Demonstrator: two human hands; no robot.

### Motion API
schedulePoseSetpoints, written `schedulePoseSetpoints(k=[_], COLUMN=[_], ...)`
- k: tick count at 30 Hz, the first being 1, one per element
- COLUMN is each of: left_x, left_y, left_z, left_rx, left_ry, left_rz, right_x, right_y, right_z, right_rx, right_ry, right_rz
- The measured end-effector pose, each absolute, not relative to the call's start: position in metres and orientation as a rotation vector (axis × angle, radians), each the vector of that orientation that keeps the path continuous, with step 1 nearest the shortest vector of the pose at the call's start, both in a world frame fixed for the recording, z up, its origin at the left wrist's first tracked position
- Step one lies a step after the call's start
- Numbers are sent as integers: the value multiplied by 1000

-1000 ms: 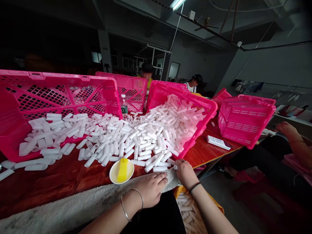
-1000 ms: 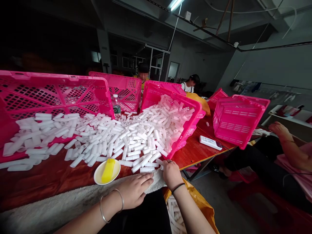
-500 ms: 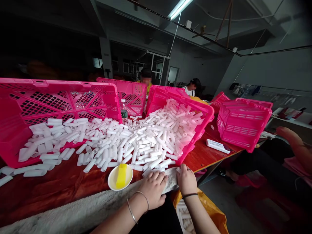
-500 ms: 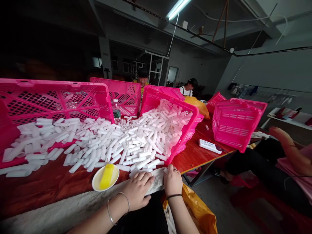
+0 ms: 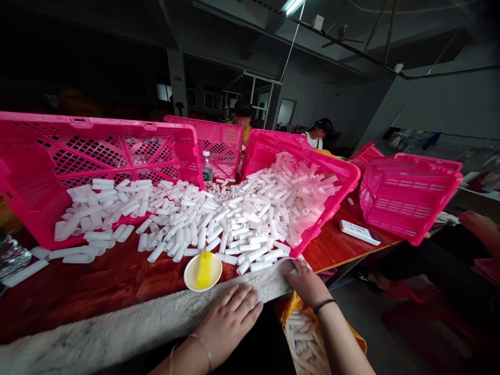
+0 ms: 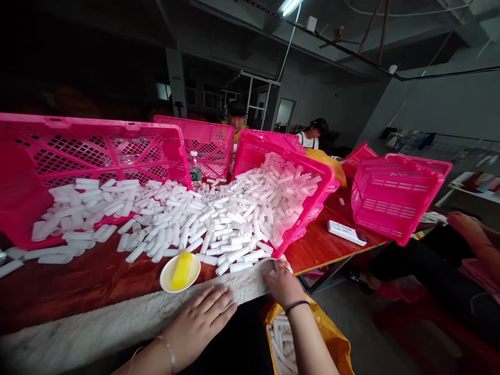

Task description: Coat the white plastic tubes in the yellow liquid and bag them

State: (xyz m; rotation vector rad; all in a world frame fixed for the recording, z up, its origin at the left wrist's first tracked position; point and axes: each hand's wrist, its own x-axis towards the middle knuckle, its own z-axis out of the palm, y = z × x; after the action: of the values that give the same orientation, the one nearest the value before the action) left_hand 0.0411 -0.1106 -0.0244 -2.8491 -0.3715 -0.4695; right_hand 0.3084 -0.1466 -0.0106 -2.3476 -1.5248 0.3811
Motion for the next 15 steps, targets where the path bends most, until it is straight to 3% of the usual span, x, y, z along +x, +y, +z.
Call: schedulePoseSetpoints(k=[3, 7, 10, 15], left_x=[-26, -101, -125, -128], left_y=[-122, -132, -130, -103], left_z=[-33, -48, -51, -29], left_rx=[-2695, -2401, -2297, -2558], left_ry=[-467, -1127, -1491, -1607], left_rz=[-532, -625, -522, -242], right_x=[315, 318, 320, 327], right_y=[-159, -168, -161, -141], right_z=[-17, -36, -43, -35], right_rx=[-2275, -2243, -2288, -2344], right_ry=[-1536, -1555, -1613, -1656], right_rz=[336, 235, 248, 347])
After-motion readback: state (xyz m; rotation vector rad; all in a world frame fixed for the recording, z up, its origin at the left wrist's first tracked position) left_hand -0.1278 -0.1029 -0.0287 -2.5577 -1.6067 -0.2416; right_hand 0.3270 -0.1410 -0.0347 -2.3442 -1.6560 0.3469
